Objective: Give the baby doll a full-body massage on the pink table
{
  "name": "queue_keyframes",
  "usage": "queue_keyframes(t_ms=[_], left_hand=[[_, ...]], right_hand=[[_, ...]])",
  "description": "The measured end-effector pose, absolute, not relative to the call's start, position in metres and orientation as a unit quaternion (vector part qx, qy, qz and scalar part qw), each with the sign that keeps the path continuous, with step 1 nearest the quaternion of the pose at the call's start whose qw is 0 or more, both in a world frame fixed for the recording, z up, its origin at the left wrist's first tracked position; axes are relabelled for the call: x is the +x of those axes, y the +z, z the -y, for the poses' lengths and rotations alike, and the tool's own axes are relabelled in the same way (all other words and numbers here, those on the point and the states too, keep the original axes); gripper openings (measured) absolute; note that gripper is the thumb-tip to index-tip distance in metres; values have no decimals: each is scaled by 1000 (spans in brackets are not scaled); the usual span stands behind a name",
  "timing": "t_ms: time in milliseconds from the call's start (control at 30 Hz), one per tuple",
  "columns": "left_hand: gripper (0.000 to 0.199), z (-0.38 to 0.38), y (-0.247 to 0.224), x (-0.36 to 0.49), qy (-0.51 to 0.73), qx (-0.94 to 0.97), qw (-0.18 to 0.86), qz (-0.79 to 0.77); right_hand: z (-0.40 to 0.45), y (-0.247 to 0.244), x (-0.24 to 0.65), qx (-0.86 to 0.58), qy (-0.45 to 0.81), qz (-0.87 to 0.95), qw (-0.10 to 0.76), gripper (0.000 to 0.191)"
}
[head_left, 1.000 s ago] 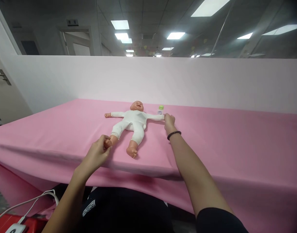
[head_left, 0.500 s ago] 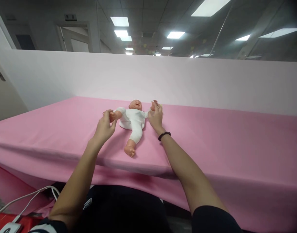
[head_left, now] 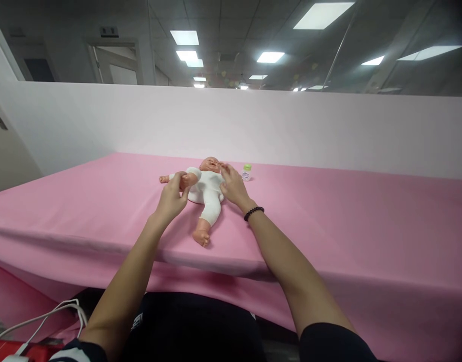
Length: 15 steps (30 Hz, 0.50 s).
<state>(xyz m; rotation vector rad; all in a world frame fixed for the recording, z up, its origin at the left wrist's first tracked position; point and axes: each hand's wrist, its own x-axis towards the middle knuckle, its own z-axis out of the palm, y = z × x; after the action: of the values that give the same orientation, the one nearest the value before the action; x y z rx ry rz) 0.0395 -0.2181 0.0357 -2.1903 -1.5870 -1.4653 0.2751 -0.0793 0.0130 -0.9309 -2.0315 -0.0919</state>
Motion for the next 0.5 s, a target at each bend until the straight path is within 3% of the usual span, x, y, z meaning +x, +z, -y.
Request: queue_keyframes(t_ms=[100,233,500], left_hand=[[31,250,35,28,-513,-688,14,513],[30,287,16,11,-515,-673,-26,530],[33,305,-15,-18,-436,-652,-140,604]], right_hand=[[73,19,291,-440,4,719,538,70],[64,20,317,-529,90,558,633,51],[51,9,340,-588,300,368,655,35]])
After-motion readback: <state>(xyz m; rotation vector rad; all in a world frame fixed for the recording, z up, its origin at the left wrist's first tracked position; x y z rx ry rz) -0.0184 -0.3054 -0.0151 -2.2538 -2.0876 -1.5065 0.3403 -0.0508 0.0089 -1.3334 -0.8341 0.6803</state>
